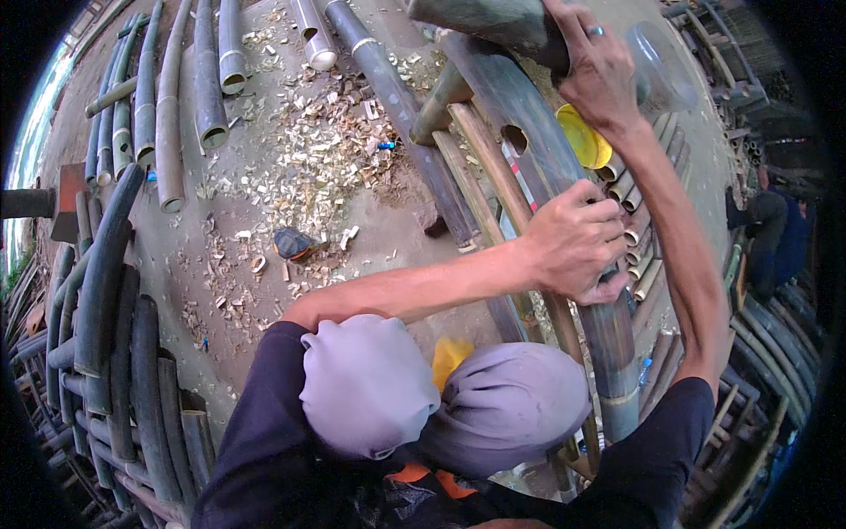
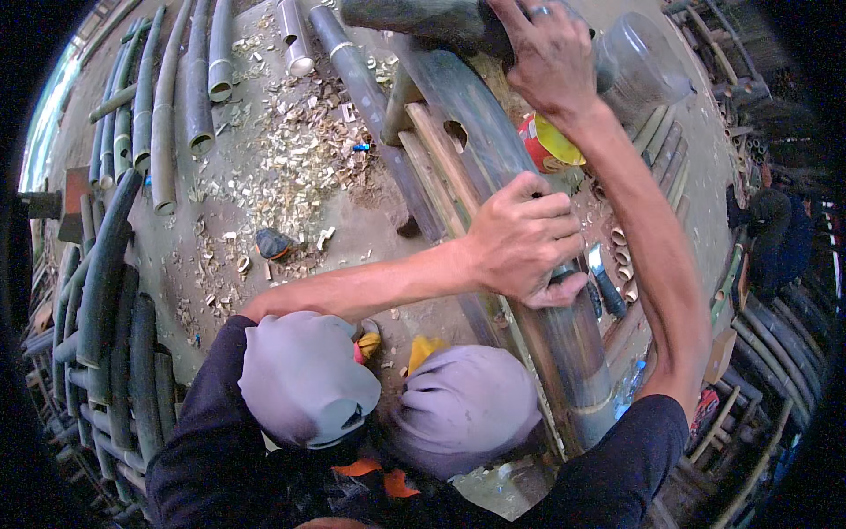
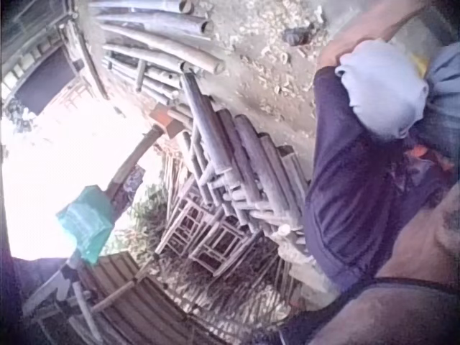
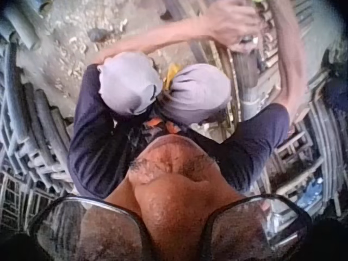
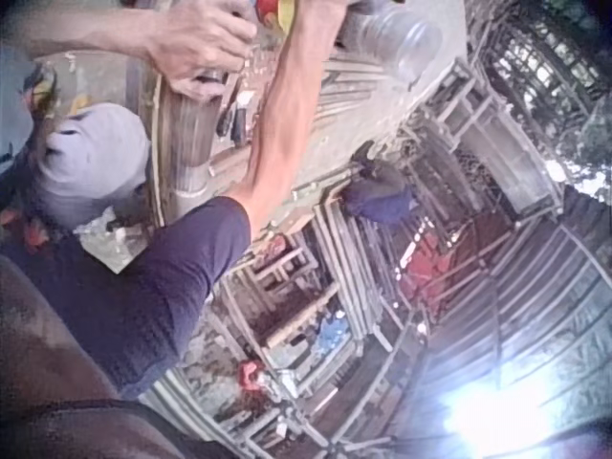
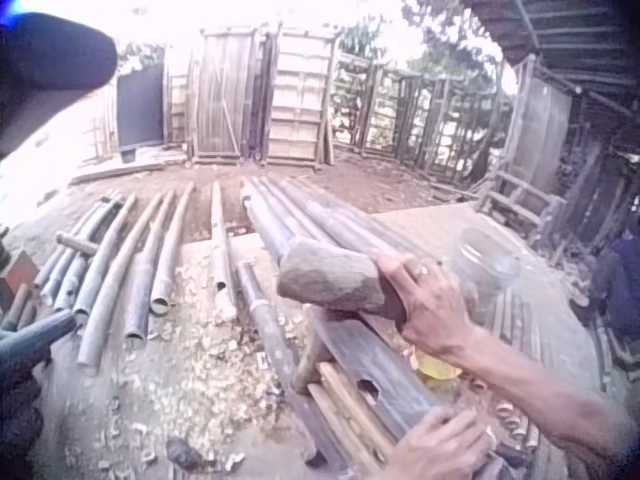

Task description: The person assembles bamboo poles into a structural frame by hand and with a hammer, fitting hollow sections over pegs and checking alignments.

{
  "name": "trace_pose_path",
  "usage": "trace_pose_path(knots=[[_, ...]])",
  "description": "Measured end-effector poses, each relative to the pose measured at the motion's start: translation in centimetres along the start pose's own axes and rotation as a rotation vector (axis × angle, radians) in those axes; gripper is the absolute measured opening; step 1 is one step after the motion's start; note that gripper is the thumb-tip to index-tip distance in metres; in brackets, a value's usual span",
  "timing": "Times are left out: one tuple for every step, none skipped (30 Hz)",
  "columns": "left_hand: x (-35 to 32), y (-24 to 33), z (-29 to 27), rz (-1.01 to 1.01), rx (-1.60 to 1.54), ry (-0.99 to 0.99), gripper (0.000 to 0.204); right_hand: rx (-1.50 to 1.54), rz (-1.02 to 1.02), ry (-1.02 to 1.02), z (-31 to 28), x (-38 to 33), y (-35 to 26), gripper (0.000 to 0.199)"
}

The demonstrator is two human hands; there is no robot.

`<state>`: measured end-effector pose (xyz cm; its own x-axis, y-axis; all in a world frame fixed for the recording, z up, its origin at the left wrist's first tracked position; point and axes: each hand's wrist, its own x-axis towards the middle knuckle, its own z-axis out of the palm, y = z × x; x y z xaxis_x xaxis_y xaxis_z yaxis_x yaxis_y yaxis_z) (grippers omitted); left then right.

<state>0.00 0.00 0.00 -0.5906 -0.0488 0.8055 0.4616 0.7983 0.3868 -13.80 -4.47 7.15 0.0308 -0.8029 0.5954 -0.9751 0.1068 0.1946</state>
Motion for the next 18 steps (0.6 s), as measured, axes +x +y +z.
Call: trace_pose_path(knots=[[-0.1, -0.5, -0.4, 0.014, 0.011, -0.022, 0.032, -0.047, -0.061, -0.005, -0.8, 1.1, -0.2, 0.061], [-0.2, -0.8, -0.7, 0.019, 0.019, -0.006, 0.032, -0.094, -0.121, -0.009, -1.2, 2.0, -0.4, 0.062], [-0.2, -1.0, -1.0, 0.023, 0.027, 0.009, 0.031, -0.076, -0.037, 0.001, -1.1, 2.7, -0.2, 0.062], [-0.7, 2.9, 0.6, -0.095, -0.077, 0.02, 0.031, 0.058, 0.202, -0.061, -2.4, -0.2, -0.5, 0.063], [-0.7, 2.4, 0.5, -0.089, -0.053, 0.025, 0.031, 0.164, 0.403, 0.038, -2.3, 0.9, -1.0, 0.063], [-0.8, 1.9, 0.4, -0.084, -0.028, 0.03, 0.031, 0.164, 0.371, 0.104, -1.1, 0.8, -0.7, 0.064], [-0.8, 1.7, 0.3, -0.076, -0.022, 0.034, 0.031, 0.148, 0.346, 0.165, -0.2, 0.5, -0.4, 0.066], [-0.7, 1.7, 0.5, -0.065, -0.019, 0.055, 0.031, 0.116, 0.323, 0.225, 0.4, 0.1, 0.3, 0.068], [-0.7, 1.7, 0.5, -0.053, -0.017, 0.075, 0.03, 0.035, 0.171, 0.181, 1.9, -1.3, 0.6, 0.07], [-0.5, 1.3, 0.2, -0.04, 0.0, 0.095, 0.03, -0.038, 0.014, 0.144, 2.2, -0.9, -0.2, 0.072], [-0.3, 0.8, -0.2, -0.02, 0.013, 0.06, 0.03, -0.07, 0.016, 0.035, 1.5, -1.2, -0.8, 0.076], [-0.2, 0.2, -0.6, 0.002, 0.023, 0.023, 0.03, -0.058, 0.028, -0.013, 1.1, -0.5, -0.6, 0.077], [-0.3, 0.0, -0.9, 0.016, 0.028, -0.016, 0.029, -0.042, 0.043, -0.069, 0.3, 0.1, -0.7, 0.078], [-0.3, -0.2, -0.9, 0.016, 0.038, -0.009, 0.029, -0.03, 0.065, -0.126, -0.3, 0.4, -0.7, 0.078], [-0.1, -0.3, -0.7, 0.02, 0.04, -0.004, 0.029, -0.116, 0.054, -0.141, -0.8, 0.2, -0.8, 0.082], [0.1, -0.4, -0.3, 0.026, 0.034, 0.002, 0.029, -0.104, 0.074, -0.172, -1.4, -0.2, -0.7, 0.083], [0.2, -0.5, 0.0, 0.037, 0.01, 0.025, 0.029, -0.104, 0.106, -0.213, -2.5, -0.9, -0.6, 0.083], [0.3, -0.8, 0.3, 0.057, 0.053, 0.02, 0.029, -0.108, 0.148, -0.255, -3.7, -1.8, -0.5, 0.084]])
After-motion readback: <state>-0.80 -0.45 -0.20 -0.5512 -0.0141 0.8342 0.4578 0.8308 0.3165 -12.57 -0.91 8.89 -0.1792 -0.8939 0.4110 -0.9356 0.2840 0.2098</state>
